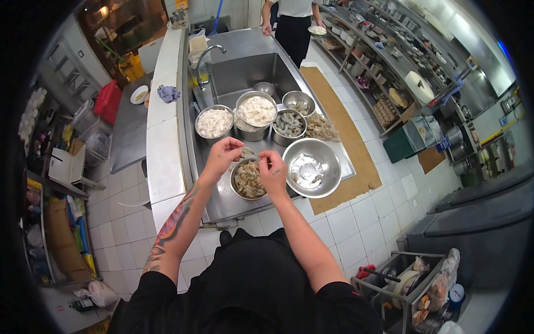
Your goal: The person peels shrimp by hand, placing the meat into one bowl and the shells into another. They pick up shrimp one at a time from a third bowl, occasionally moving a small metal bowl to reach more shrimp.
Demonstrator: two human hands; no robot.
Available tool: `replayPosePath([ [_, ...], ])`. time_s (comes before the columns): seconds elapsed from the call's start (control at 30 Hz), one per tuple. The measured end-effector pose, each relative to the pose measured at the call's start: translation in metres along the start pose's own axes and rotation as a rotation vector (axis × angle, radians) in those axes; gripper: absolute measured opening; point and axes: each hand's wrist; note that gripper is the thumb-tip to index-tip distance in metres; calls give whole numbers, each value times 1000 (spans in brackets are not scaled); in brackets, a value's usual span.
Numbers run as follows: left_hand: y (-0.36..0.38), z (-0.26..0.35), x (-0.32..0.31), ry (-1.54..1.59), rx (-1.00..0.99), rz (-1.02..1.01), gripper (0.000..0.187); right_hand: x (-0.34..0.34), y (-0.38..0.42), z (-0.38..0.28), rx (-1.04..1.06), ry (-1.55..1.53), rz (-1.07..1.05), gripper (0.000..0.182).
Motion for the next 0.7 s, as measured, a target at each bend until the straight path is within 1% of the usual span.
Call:
replayPosePath([
  [0.03, 0, 3, 1, 38, 44, 7, 19, 4, 0, 7, 170, 224, -131, 12],
  [0.07, 0, 5, 1, 38, 43, 6, 19, 7, 1, 16, 338, 450, -262, 13],
  [0.1, 1, 7, 0, 49, 84, -9, 19, 6, 2, 23, 441, 520, -321, 14],
  [0.13, 0, 8, 0, 60, 125, -23, 18, 6, 3, 30, 441, 519, -318, 14],
  [0.2, 0, 8, -3, 73, 120, -47, 18, 3, 2, 37, 0, 177, -196, 20],
  [0.23, 2, 5, -4, 86, 122, -73, 18, 1, 0, 18, -3, 177, -199, 20],
  [0.27, 2, 0, -4, 86, 126, -75, 18, 2, -5, -1, -160, 44, -228, 22],
  [0.3, 1, -5, -6, 52, 81, -90, 18, 2, -10, -17, -314, -90, -250, 25],
  [0.33, -2, -9, -9, 18, 32, -107, 18, 2, -12, -19, -314, -90, -242, 25],
  [0.37, -4, -13, -11, 16, 30, -114, 18, 0, -14, -20, -277, -50, -280, 26],
  [0.43, -4, -17, -12, -111, -105, -81, 18, -5, -17, -19, -228, 13, -337, 25],
  [0.47, -4, -19, -12, -112, -106, -80, 18, -5, -17, -19, -227, 11, -337, 25],
  [0.53, -4, -19, -12, -148, -181, -61, 18, -6, -16, -19, -243, 8, -341, 24],
  [0.57, -4, -20, -12, -149, -179, -61, 18, -6, -15, -18, -245, 7, -341, 24],
  [0.63, -4, -19, -12, -134, -195, -63, 18, -5, -11, -24, -140, 67, -277, 22],
  [0.7, -4, -19, -11, -130, -197, -69, 19, -3, -8, -31, -106, 79, -250, 22],
])
Point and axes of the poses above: each hand's wrist, its own y-axis away from the middle knuckle, its own x-axis out of the back of the hand, z = x × y, and after that the axes turned 11 degrees about z, right-handed
